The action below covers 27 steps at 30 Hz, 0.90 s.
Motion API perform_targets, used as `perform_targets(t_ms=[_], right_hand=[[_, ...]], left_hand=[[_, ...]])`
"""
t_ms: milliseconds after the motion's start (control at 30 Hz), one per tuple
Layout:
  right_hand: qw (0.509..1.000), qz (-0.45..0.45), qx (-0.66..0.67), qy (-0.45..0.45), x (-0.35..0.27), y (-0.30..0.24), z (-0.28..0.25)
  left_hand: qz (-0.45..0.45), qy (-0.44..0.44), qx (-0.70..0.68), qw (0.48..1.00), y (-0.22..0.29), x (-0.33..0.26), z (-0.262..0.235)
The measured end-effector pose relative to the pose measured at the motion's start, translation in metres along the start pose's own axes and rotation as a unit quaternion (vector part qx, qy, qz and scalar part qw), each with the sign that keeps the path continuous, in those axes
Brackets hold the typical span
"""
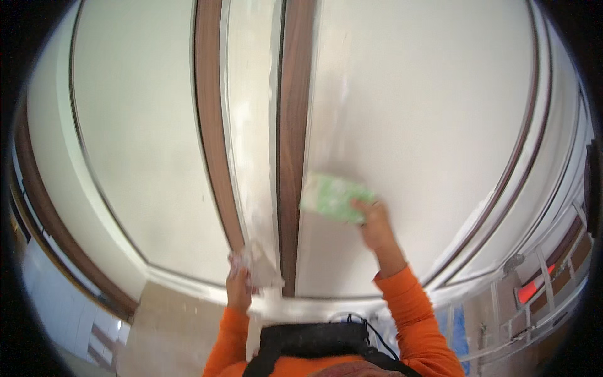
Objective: The person applies a white plaster-like substance to a white ceiling with brown trim using a green trowel and a hawk. They repeatedly scoop material from a bucket and spread it along the ceiling seams and panels.
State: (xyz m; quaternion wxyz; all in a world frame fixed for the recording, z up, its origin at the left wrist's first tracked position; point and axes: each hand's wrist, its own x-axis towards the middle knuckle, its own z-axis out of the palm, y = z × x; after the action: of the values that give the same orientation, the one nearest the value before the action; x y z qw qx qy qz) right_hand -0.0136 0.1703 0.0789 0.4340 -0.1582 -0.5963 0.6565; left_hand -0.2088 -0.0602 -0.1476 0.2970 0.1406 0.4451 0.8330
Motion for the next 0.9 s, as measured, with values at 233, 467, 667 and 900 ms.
perform_targets(t_ms=[233, 467, 667, 900], right_hand=[[0.608, -0.628, -0.460, 0.155, 0.142, -0.279, 0.184], [0.484, -0.518, -0.644, 0.287, 0.205, -0.418, 0.187], [0.469, -0.484, -0.677, 0.297, 0.216, -0.408, 0.174], [0.366, -0.437, -0.763, 0.304, 0.198, -0.440, 0.111]], left_hand=[[0.199, -0.014, 0.132, 0.971, 0.033, 0.058, -0.092], [0.100, 0.007, -0.070, 0.992, 0.026, 0.048, -0.084], [0.068, 0.031, -0.043, 0.996, 0.055, 0.054, -0.048], [0.091, 0.054, -0.113, 0.988, -0.004, 0.087, -0.093]])
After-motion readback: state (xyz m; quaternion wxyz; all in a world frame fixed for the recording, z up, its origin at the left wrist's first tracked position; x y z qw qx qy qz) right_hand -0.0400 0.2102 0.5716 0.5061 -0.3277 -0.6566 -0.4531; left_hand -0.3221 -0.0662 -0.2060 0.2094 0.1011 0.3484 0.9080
